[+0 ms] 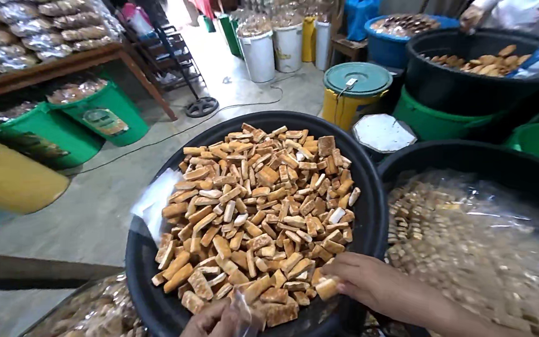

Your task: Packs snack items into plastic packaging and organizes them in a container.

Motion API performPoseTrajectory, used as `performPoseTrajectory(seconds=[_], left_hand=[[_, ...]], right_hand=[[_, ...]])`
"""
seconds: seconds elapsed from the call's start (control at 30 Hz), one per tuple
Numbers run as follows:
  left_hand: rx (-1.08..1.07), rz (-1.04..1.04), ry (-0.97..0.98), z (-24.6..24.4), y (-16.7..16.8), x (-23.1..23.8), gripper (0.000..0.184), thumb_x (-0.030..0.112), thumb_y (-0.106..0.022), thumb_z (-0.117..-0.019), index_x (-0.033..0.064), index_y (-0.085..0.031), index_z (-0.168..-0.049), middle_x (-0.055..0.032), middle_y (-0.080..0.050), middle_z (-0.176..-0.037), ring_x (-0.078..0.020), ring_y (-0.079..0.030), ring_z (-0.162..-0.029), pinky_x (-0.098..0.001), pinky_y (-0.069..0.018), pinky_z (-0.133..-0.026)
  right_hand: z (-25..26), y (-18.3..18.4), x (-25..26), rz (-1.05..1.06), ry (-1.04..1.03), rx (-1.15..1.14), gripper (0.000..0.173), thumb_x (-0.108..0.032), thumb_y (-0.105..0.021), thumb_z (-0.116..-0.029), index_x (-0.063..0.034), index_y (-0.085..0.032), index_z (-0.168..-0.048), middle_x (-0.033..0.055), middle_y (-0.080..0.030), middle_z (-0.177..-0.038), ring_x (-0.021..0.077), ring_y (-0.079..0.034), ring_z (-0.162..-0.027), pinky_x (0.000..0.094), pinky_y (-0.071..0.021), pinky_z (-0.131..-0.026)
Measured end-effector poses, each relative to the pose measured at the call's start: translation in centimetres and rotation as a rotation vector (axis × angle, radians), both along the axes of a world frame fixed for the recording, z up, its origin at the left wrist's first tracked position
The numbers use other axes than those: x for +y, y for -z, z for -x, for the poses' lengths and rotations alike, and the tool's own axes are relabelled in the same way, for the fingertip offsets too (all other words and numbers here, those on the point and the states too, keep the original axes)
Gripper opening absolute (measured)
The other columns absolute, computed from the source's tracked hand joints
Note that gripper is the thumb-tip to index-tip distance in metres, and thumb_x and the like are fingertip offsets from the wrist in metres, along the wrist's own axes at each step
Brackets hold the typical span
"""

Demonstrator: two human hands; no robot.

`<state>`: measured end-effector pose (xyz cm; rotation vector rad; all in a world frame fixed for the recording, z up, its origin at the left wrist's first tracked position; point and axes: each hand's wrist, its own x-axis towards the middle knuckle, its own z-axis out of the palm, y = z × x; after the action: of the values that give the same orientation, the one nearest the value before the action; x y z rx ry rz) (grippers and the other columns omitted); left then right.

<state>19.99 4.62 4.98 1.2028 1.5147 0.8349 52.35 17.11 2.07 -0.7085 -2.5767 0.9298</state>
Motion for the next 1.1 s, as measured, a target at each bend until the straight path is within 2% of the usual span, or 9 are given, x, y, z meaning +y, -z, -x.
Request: performPoseTrajectory(seconds=[0.13,0.23,0.33,0.47,0.57,0.63,0.8,0.93,1.1], left_hand=[[0.564,-0.444,0.196,-2.9,-2.3,3.7,0.02,-0.009,-0.058,-0.0888,-0.007,-0.068,-0.106,-0.0186,-0.07,-0.1,-0.0265,-0.069,-0.085,-0.0427,-0.0586,-0.075],[0.64,-0.524,0.442,-5.5,-1.4,6.6,0.027,-0.012,-0.063,-0.086,-0.0049,-0.072,-0.11,-0.0226,-0.07,-0.115,-0.04,-0.069,-0.106,-0.0545,-0.056,-0.091],[0.533,-0.452,0.494,-8.0,0.3,8.7,0.031,0.005,-0.074,-0.0849,-0.0052,-0.07,-0.114,-0.0218,-0.068,-0.116,-0.0346,-0.068,-0.106,-0.0492,-0.0563,-0.092],[0.52,-0.407,0.439,-10.1,0.4,10.0,0.053,-0.002,-0.06,-0.0917,0.0021,-0.052,-0.144,-0.021,-0.052,-0.14,-0.025,-0.066,-0.102,-0.0365,-0.0572,-0.085],[0.603,-0.537,0.361,-10.5,0.0,11.2,0.069,-0.01,-0.065,-0.0859,0.002,-0.045,-0.151,-0.0231,-0.045,-0.15,-0.0309,-0.07,-0.099,-0.0417,-0.0603,-0.081],[0.643,-0.649,0.332,-10.4,-1.1,12.3,0.068,-0.012,-0.064,-0.0853,0.0006,-0.046,-0.15,-0.0229,-0.046,-0.149,-0.0321,-0.069,-0.103,-0.0417,-0.0597,-0.083],[0.394,-1.054,0.223,-7.5,-4.7,13.8,0.031,0.005,-0.056,-0.0981,0.0046,-0.07,-0.126,-0.0125,-0.067,-0.126,-0.0173,-0.068,-0.105,-0.0319,-0.0568,-0.09],[-0.16,-0.655,-0.053,-0.4,-5.5,15.6,0.064,0.047,-0.061,-0.0965,0.0103,-0.046,-0.146,0.0038,-0.062,-0.13,-0.0058,-0.063,-0.113,-0.0295,-0.0544,-0.096],[-0.507,-0.426,-0.243,0.1,-3.8,16.6,0.028,0.012,-0.034,-0.1093,0.0084,-0.062,-0.105,0.0016,-0.07,-0.085,-0.0057,-0.068,-0.074,-0.024,-0.0587,-0.07]], right_hand=[[1.4,-0.4,-0.6,0.052,0.168,0.344,0.032,-0.024,-0.064,-0.0993,-0.0013,-0.07,-0.12,0.016,-0.07,-0.112,0.019,-0.069,-0.102,0.0296,-0.0571,-0.09],[2.9,-0.2,-1.3,0.1,0.223,0.541,0.034,-0.026,-0.068,-0.0968,0.0,-0.07,-0.118,0.0142,-0.069,-0.115,0.0108,-0.066,-0.106,0.0225,-0.055,-0.091],[3.9,0.8,-1.8,-0.121,0.33,0.517,0.03,-0.019,-0.073,-0.0919,-0.0011,-0.071,-0.116,0.0157,-0.067,-0.111,0.0138,-0.067,-0.101,0.0202,-0.0553,-0.088],[4.8,2.0,-1.4,-0.545,0.542,0.264,0.03,-0.01,-0.075,-0.083,-0.0038,-0.073,-0.112,0.0172,-0.066,-0.109,0.0224,-0.069,-0.097,0.024,-0.0579,-0.087],[5.9,0.1,-0.4,-0.286,0.543,0.194,0.037,0.001,-0.074,-0.0818,0.0002,-0.072,-0.119,0.0293,-0.055,-0.136,0.029,-0.071,-0.1,0.0326,-0.0611,-0.084],[6.5,-2.8,1.4,-0.051,0.52,0.132,0.035,-0.002,-0.068,-0.0904,0.001,-0.069,-0.125,0.0282,-0.049,-0.147,0.0314,-0.066,-0.114,0.0376,-0.0571,-0.095],[7.9,-8.4,5.4,0.009,0.421,0.165,0.024,-0.014,-0.062,-0.0994,0.0046,-0.069,-0.112,0.0176,-0.071,-0.1,0.0247,-0.069,-0.093,0.0415,-0.0552,-0.088],[8.3,-10.3,6.5,-0.168,0.255,0.336,0.034,-0.023,-0.066,-0.0987,-0.0087,-0.07,-0.129,0.0097,-0.073,-0.107,0.0133,-0.069,-0.088,0.0332,-0.0591,-0.081],[14.5,-10.5,6.2,-0.245,0.027,0.114,0.036,-0.02,-0.061,-0.1016,-0.0043,-0.066,-0.134,0.0186,-0.073,-0.109,0.0324,-0.071,-0.091,0.0526,-0.0558,-0.083]])
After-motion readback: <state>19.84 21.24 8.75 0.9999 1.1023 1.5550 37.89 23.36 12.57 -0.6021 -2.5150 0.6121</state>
